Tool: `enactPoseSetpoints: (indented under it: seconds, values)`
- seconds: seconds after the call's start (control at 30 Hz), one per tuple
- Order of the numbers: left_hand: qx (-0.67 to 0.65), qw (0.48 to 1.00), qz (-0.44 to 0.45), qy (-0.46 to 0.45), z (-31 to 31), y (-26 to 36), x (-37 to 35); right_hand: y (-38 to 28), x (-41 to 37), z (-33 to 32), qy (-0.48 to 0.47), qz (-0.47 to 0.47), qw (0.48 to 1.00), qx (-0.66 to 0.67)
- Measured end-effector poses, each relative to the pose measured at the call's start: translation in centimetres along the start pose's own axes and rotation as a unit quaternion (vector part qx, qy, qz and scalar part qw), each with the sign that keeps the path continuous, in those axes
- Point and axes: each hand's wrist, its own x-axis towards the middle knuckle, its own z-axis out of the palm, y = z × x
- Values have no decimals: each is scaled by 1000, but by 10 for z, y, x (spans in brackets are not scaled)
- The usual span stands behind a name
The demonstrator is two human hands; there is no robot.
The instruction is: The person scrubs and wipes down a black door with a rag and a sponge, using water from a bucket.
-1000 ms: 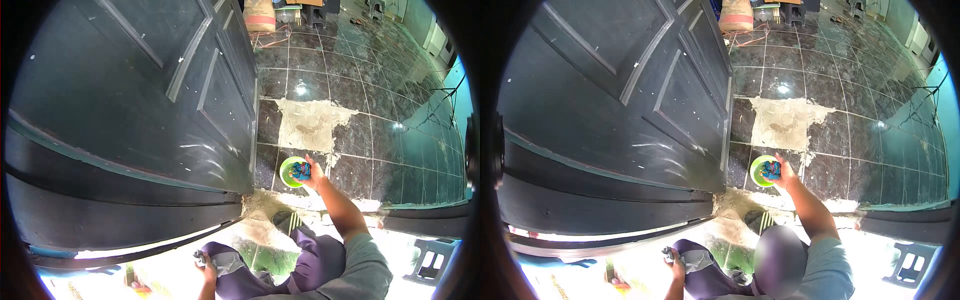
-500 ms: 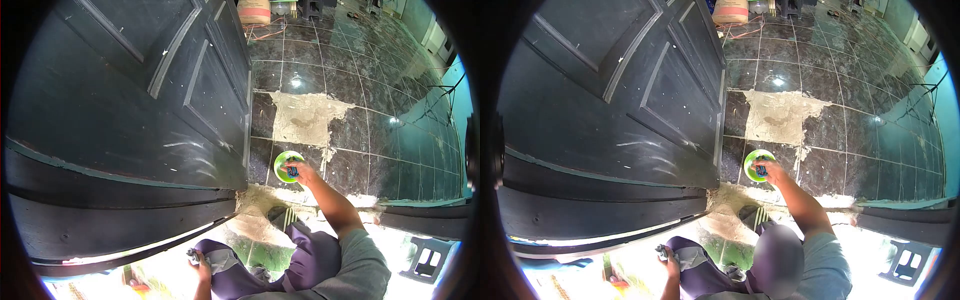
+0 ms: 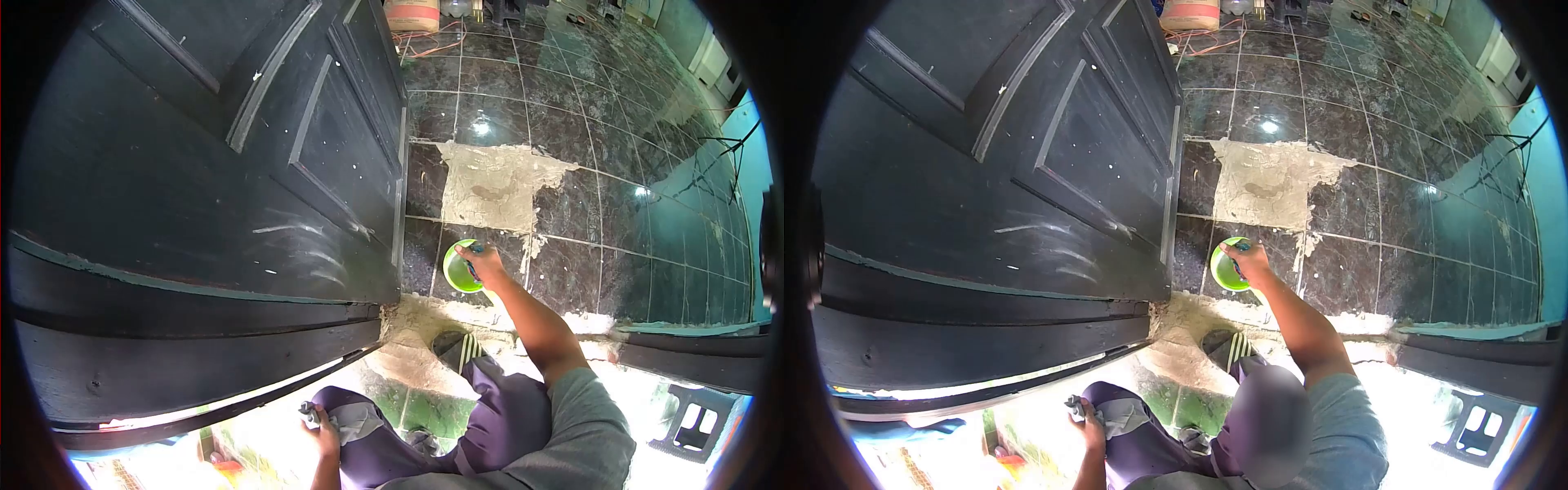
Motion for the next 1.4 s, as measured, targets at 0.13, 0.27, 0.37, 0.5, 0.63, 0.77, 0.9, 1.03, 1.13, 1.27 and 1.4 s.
enactPoseSetpoints:
  seconds: [0.13,0.27,0.37,0.5,0.63,0.77,0.9,1.03,1.13,1.27,1.4]
  values:
    - [-20,1000,14,10,1,6,-3,1,3,6,27,-35,999,-12]
    - [-69,997,-13,40,10,38,-19,-3,2,7,15,-38,999,-24]
    - [-86,996,-22,15,9,63,-26,2,0,12,37,-71,997,-13]
    - [-52,998,8,25,8,41,-19,-9,-7,14,14,-65,994,-90]
    - [-58,998,20,6,5,40,-18,-4,14,4,-126,-20,992,8]
    - [-58,997,-2,52,12,59,-27,-26,-5,-18,-183,20,972,-144]
    - [-61,997,33,41,9,40,-17,-4,3,-26,-152,22,980,-124]
    - [-60,996,51,36,9,23,-11,-7,-18,-31,-130,60,978,150]
    - [-53,996,43,54,11,18,-10,15,-4,-36,-227,124,904,340]
    - [-61,997,49,18,9,33,-13,14,-8,-27,-243,77,886,387]
    - [-28,999,19,28,9,41,-16,5,-18,-20,-177,64,935,300]
